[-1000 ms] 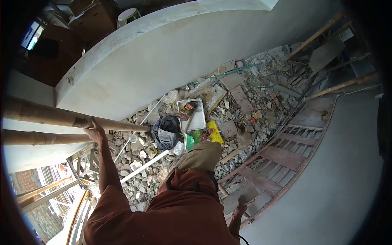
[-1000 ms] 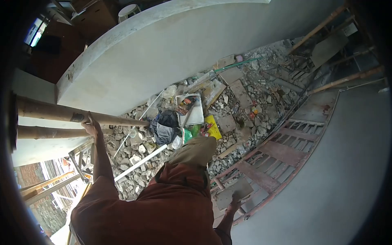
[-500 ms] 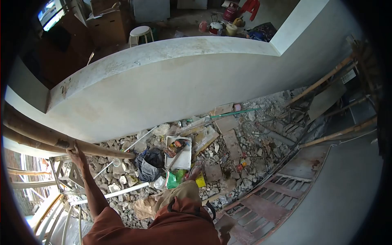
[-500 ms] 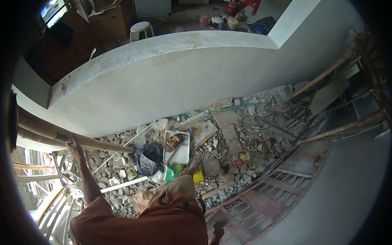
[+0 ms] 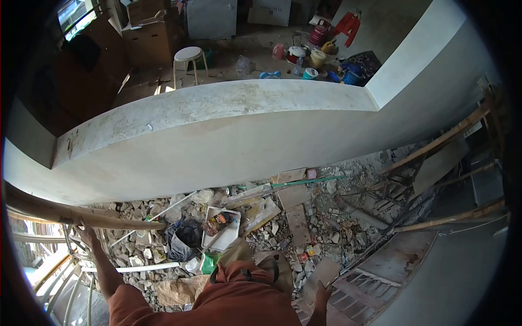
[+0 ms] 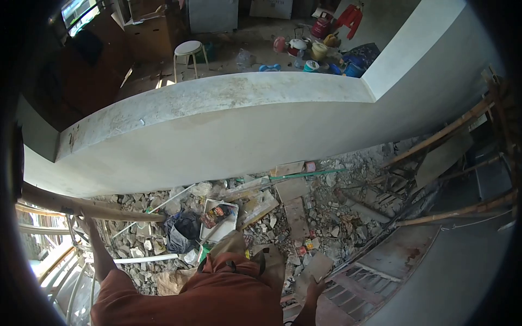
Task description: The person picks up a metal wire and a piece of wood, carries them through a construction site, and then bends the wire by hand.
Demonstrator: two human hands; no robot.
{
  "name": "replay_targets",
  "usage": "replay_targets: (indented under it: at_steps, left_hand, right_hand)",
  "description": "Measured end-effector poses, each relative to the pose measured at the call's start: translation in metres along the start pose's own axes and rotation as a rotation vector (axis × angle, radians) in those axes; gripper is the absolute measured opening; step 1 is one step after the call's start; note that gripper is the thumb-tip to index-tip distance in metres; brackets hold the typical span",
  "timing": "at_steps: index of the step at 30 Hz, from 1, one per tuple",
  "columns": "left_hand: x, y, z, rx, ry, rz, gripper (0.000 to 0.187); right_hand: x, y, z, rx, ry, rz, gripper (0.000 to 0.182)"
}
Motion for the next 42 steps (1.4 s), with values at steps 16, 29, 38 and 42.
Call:
replay_targets:
  at_steps: [16, 29, 38, 42]
  left_hand:
    - [-0.409, -0.302, -0.367, -0.450, -0.156, 0.159, 0.051]
    - [-0.446, -0.310, -0.363, -0.527, 0.168, 0.137, 0.071]
    - [-0.440, -0.311, -0.355, -0.502, 0.220, 0.148, 0.069]
    - [-0.438, -0.311, -0.353, -0.435, 0.270, 0.159, 0.070]
  right_hand:
    - [-0.134, 0.196, 0.127, 0.147, -0.542, 0.440, 0.043]
    - [-0.224, 0.257, 0.265, 0.376, -0.660, 0.597, 0.034]
    - [-0.289, 0.301, 0.278, 0.488, -0.961, 0.796, 0.029]
    - [-0.297, 0.311, 0.299, 0.535, -0.959, 0.802, 0.028]
Point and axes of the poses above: each hand's wrist, its own y-axis towards the middle knuckle, its own x-axis out of the back of the hand, z = x × y, the point moved 6 cm from there along y, towards the middle knuckle, and after that the axes turned 13 degrees about -y, right-handed, at the moved point
